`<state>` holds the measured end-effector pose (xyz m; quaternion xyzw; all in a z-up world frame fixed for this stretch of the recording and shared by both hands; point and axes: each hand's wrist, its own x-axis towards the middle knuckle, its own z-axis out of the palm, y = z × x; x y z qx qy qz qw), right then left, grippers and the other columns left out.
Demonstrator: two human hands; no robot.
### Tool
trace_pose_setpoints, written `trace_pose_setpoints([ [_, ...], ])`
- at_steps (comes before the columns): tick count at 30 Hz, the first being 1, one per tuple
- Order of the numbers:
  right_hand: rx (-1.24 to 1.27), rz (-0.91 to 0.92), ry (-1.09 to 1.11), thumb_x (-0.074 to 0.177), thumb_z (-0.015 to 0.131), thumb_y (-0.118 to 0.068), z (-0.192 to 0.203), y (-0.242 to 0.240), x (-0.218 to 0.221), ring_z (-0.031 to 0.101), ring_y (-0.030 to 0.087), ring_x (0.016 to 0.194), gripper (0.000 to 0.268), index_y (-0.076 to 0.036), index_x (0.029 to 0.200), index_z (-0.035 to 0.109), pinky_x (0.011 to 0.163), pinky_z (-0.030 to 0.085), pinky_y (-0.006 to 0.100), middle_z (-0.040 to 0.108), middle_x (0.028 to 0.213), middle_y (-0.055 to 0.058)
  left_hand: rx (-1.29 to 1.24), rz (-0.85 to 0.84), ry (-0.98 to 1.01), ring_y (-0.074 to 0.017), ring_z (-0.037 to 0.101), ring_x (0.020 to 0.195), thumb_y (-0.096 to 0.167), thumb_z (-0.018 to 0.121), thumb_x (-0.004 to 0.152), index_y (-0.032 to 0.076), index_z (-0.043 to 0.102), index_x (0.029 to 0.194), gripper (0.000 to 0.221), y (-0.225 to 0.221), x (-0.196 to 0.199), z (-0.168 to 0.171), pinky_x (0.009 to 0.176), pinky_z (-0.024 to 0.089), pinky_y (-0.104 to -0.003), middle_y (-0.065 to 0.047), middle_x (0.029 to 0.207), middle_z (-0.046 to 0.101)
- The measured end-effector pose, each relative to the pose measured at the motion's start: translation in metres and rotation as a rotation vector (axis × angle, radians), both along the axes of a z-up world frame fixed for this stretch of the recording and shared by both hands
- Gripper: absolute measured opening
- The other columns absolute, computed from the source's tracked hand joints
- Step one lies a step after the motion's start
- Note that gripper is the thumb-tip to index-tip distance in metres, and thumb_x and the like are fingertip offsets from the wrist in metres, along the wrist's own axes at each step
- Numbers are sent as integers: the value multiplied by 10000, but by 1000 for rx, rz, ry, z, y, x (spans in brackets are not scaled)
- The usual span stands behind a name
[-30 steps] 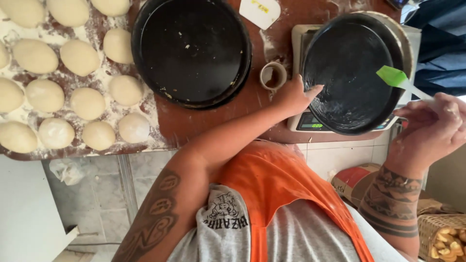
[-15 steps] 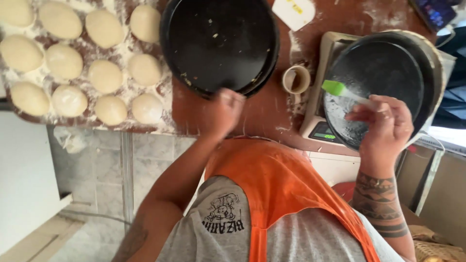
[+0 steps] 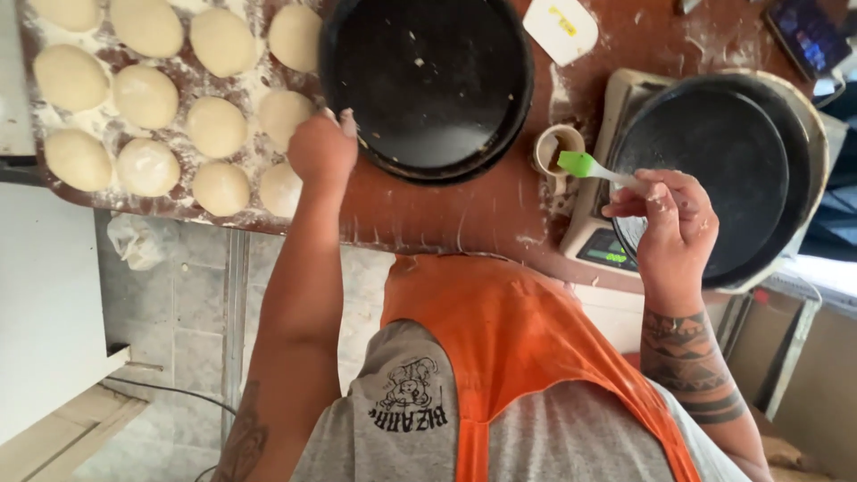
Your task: A person uses a silicone brush to apply oil to the surface of several circular pizza trays on a bakery workbench.
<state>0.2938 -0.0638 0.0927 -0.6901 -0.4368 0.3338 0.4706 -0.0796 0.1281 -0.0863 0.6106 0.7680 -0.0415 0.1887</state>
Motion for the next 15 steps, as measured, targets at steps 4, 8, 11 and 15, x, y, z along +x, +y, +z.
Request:
trace_pose_setpoints([
  [4, -12, -17, 39, 1161, 472, -227, -10, -11, 6, 724, 286, 767, 279, 12, 1180, 616, 755, 645, 358, 689, 932, 190, 131, 351, -596, -255, 508, 718, 341, 552, 953, 124, 519, 768, 287, -6, 13, 47, 606, 414, -416, -35, 716, 538],
  [8, -31, -60, 65, 1135, 462, -204, -4, -8, -2, 715, 296, 716, 276, 21, 1159, 619, 715, 625, 338, 677, 891, 187, 301, 532, -796, -135, 286, 683, 325, 648, 820, 212, 331, 664, 371, -24, -5, 79, 612, 241, -396, 65, 639, 321],
  [11, -8, -102, 101, 1111, 475, -207, -10, -7, 2, 705, 283, 698, 252, 5, 1155, 604, 668, 600, 309, 680, 884, 181, 410, 799, -1258, -139, 665, 730, 184, 751, 692, 59, 796, 1026, 359, -60, -78, 80, 658, 569, -314, -3, 843, 729],
  [15, -2, -95, 128, 1139, 497, -221, -23, -2, 17, 691, 246, 704, 203, -55, 1172, 608, 663, 601, 302, 683, 892, 161, 562, 889, -1740, -305, 723, 1117, 22, 706, 799, 148, 615, 1402, 623, -155, -178, 94, 901, 635, -446, -112, 1295, 728],
])
